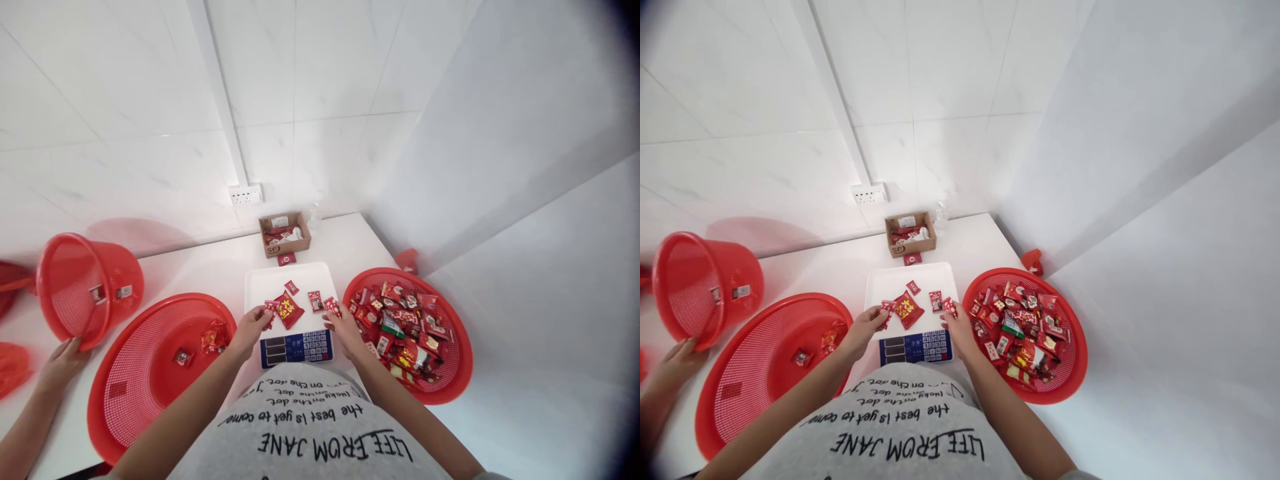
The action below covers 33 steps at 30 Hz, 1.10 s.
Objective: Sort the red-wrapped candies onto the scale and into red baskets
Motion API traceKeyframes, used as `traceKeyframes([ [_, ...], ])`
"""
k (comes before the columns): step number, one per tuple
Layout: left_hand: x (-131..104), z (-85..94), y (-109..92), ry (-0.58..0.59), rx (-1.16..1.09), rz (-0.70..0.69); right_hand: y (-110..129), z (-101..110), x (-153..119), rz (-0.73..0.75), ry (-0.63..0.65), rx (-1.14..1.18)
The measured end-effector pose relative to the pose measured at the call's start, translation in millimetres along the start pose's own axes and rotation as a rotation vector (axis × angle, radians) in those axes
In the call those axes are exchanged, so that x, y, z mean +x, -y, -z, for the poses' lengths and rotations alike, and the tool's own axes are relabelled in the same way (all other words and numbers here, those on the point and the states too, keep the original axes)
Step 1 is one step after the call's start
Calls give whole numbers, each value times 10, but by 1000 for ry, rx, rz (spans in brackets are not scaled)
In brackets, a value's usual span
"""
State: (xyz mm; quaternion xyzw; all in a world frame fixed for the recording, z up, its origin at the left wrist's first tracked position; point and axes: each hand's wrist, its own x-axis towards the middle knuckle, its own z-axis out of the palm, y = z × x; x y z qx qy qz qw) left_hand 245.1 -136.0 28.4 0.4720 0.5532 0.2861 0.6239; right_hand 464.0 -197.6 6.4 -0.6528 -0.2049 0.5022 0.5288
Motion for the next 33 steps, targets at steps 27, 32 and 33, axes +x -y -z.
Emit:
traceKeyframes([
  [27, 490, -835, 248, 157, 1409, -766, -264, 500, -123, 45, 69, -56],
  [32, 470, -823, 302, 268, 1452, -768, -285, 514, -109, 46, 71, -60],
  [33, 471, -789, 304, 248, 1458, -758, -283, 514, -111, 45, 68, -56],
])
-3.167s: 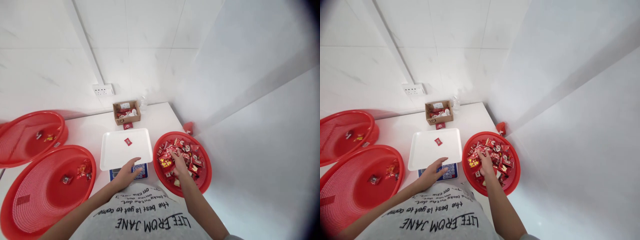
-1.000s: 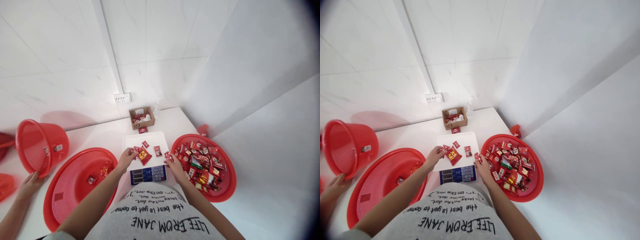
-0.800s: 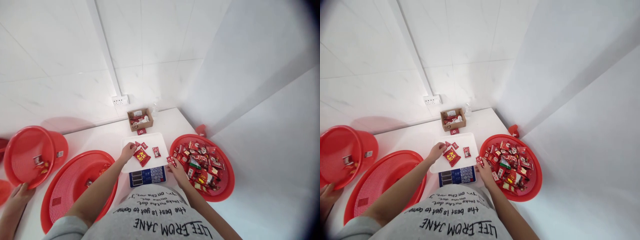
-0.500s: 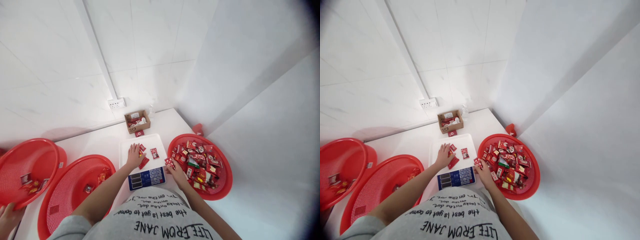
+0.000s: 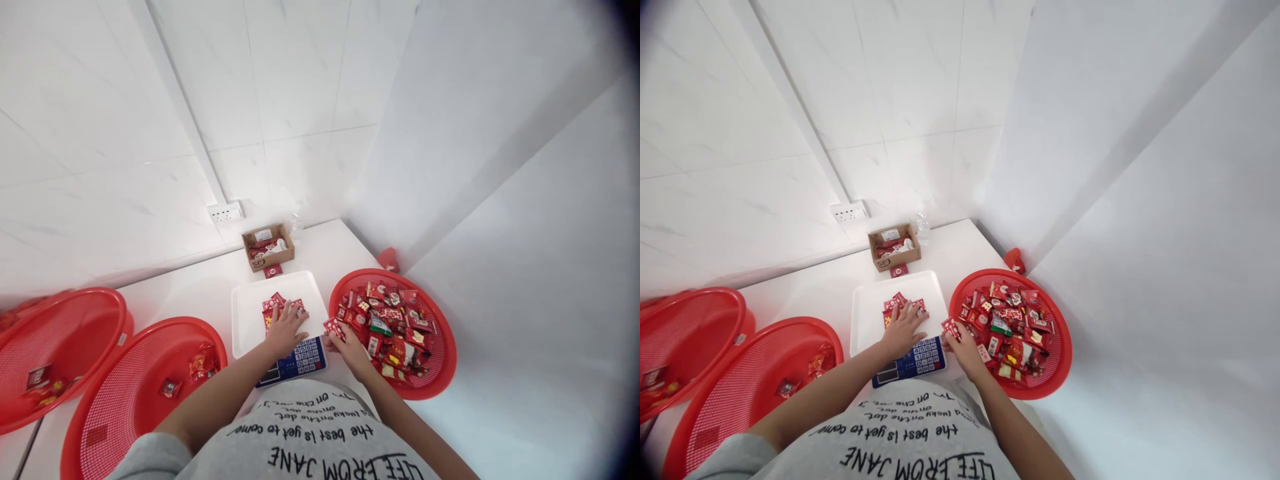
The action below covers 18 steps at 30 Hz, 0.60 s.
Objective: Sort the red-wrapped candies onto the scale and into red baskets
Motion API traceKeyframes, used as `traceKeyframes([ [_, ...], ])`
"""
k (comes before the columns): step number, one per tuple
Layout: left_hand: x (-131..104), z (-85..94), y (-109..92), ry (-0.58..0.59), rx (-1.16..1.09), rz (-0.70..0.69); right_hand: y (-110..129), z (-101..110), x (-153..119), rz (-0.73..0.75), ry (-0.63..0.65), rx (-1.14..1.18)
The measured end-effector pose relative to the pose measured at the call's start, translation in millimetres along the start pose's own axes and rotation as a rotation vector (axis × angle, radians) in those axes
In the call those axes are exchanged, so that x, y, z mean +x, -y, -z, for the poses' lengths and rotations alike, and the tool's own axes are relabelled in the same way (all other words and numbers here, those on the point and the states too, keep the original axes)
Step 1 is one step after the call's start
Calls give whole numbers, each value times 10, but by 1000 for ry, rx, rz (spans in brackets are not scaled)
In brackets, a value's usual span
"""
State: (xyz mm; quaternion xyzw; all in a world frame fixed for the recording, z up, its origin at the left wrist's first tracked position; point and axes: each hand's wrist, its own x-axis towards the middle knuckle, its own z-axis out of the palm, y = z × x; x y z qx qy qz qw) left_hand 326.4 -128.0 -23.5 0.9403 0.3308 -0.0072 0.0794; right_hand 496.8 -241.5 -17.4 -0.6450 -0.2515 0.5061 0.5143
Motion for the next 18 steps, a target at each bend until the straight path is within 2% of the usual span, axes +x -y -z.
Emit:
traceKeyframes([
  [9, -240, 15, 333, -81, 27, 76, 82, -21, -36, -10, -2, 31],
  [15, -186, 26, 259, -74, 1, 163, 98, -27, -45, -12, 0, 42],
  [18, -167, 33, 216, -107, 10, 183, 100, -30, -49, -5, -7, 34],
])
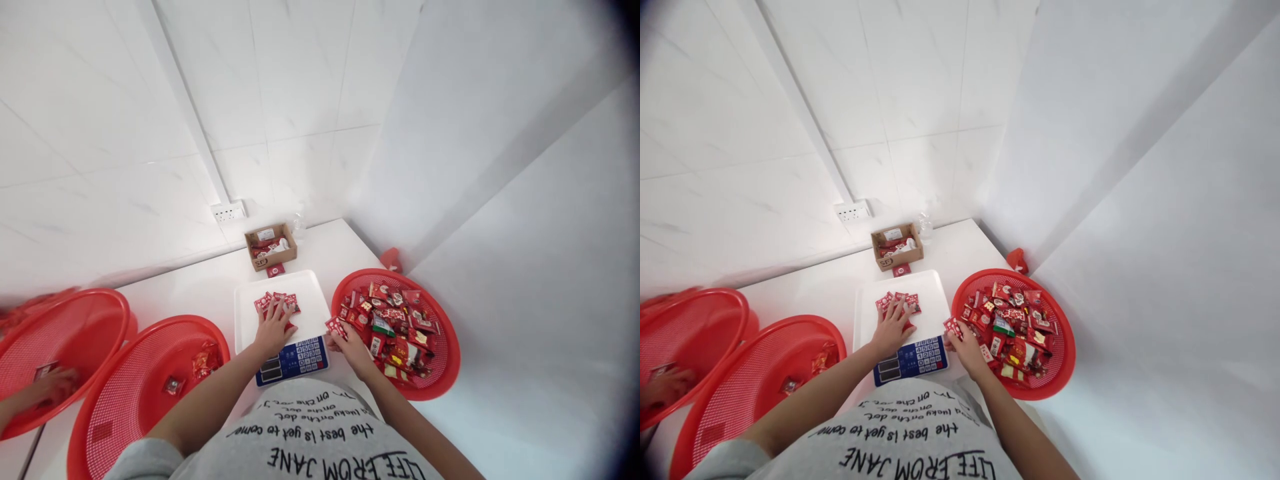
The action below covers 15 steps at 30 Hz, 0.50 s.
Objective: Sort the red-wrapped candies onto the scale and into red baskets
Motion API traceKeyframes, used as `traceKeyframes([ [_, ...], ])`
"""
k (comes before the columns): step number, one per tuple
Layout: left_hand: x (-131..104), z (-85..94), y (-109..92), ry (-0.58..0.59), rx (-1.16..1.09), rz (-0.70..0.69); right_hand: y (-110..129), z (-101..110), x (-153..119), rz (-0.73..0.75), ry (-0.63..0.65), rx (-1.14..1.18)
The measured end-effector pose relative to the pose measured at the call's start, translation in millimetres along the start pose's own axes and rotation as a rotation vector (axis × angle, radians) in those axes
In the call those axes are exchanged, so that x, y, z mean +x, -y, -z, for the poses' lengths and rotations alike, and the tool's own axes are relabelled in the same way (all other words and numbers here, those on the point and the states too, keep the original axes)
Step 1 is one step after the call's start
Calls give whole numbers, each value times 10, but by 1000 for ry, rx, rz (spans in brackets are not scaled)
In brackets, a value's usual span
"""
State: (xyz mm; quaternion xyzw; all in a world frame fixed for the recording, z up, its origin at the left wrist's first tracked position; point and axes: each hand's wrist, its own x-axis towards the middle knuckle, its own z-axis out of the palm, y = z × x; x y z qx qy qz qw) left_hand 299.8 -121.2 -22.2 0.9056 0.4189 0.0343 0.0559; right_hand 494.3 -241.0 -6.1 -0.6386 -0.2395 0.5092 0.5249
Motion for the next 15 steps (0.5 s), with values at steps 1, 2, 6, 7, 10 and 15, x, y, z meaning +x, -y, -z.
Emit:
traceKeyframes([
  [1, 2, 0, 1, -22, 8, 25, 0, -1, -1, 3, 0, -4],
  [2, 3, 0, 11, -40, 16, 59, 0, -1, -1, 5, 3, -7],
  [6, 24, 8, 105, -2, 17, 111, 2, -3, -1, 1, 5, -7],
  [7, 34, 15, 127, 14, 13, 97, 3, -3, -1, -3, 5, -6],
  [10, 67, 48, 157, 39, -2, 95, 8, -6, -1, -10, 10, 1],
  [15, 102, 80, 136, 92, -37, 106, 22, -16, -6, -15, 10, 11],
])
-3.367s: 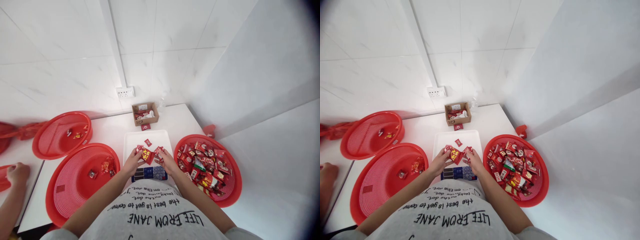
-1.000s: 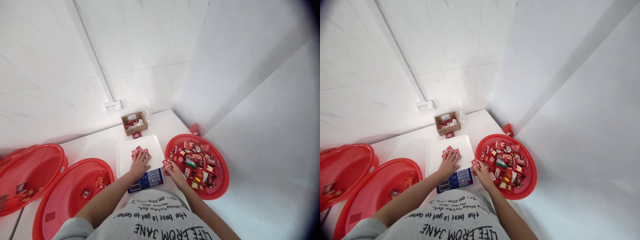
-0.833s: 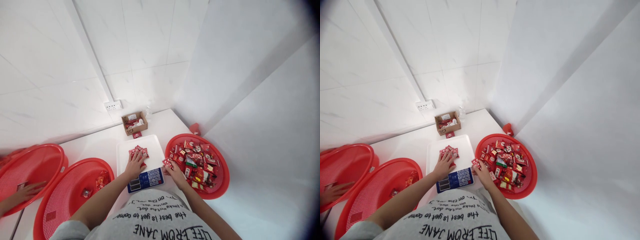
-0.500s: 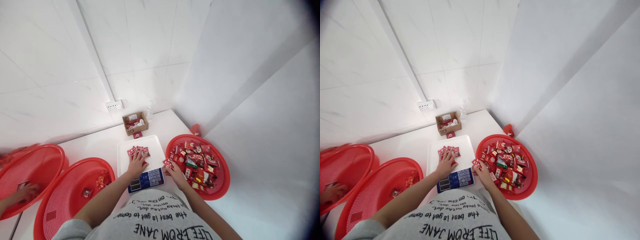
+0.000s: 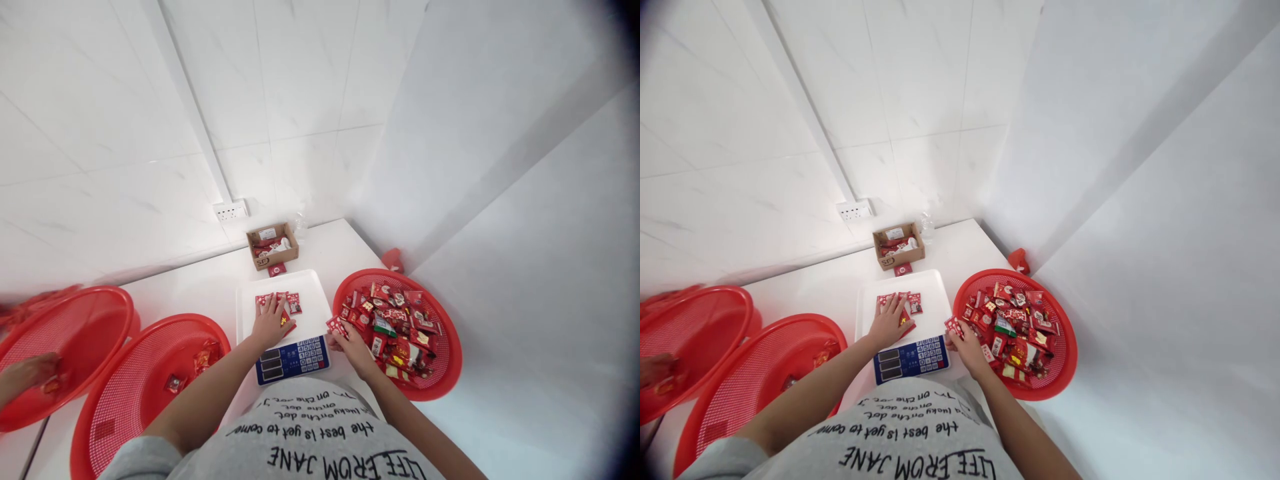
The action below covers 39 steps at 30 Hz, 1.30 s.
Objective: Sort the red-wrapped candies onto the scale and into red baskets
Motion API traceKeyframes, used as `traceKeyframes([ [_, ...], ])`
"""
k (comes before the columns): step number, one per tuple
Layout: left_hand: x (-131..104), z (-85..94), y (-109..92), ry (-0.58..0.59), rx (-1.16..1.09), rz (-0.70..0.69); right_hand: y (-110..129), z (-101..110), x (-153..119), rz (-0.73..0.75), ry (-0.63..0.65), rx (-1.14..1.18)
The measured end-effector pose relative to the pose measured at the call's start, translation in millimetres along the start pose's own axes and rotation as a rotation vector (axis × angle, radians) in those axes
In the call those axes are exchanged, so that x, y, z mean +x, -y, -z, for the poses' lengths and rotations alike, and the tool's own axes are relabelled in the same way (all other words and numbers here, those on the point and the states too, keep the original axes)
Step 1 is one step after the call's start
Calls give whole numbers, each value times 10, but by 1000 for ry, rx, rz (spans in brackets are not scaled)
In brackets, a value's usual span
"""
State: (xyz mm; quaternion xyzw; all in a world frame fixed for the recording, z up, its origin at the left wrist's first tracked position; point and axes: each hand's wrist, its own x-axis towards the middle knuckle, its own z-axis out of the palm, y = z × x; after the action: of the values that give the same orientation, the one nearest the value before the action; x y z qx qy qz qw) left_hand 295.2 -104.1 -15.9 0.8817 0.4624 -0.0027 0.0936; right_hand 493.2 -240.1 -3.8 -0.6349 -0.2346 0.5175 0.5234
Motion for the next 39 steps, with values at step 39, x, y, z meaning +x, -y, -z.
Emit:
traceKeyframes([
  [39, -67, 230, -143, -208, -410, -38, -62, 20, 1, -10, 98, -45],
])
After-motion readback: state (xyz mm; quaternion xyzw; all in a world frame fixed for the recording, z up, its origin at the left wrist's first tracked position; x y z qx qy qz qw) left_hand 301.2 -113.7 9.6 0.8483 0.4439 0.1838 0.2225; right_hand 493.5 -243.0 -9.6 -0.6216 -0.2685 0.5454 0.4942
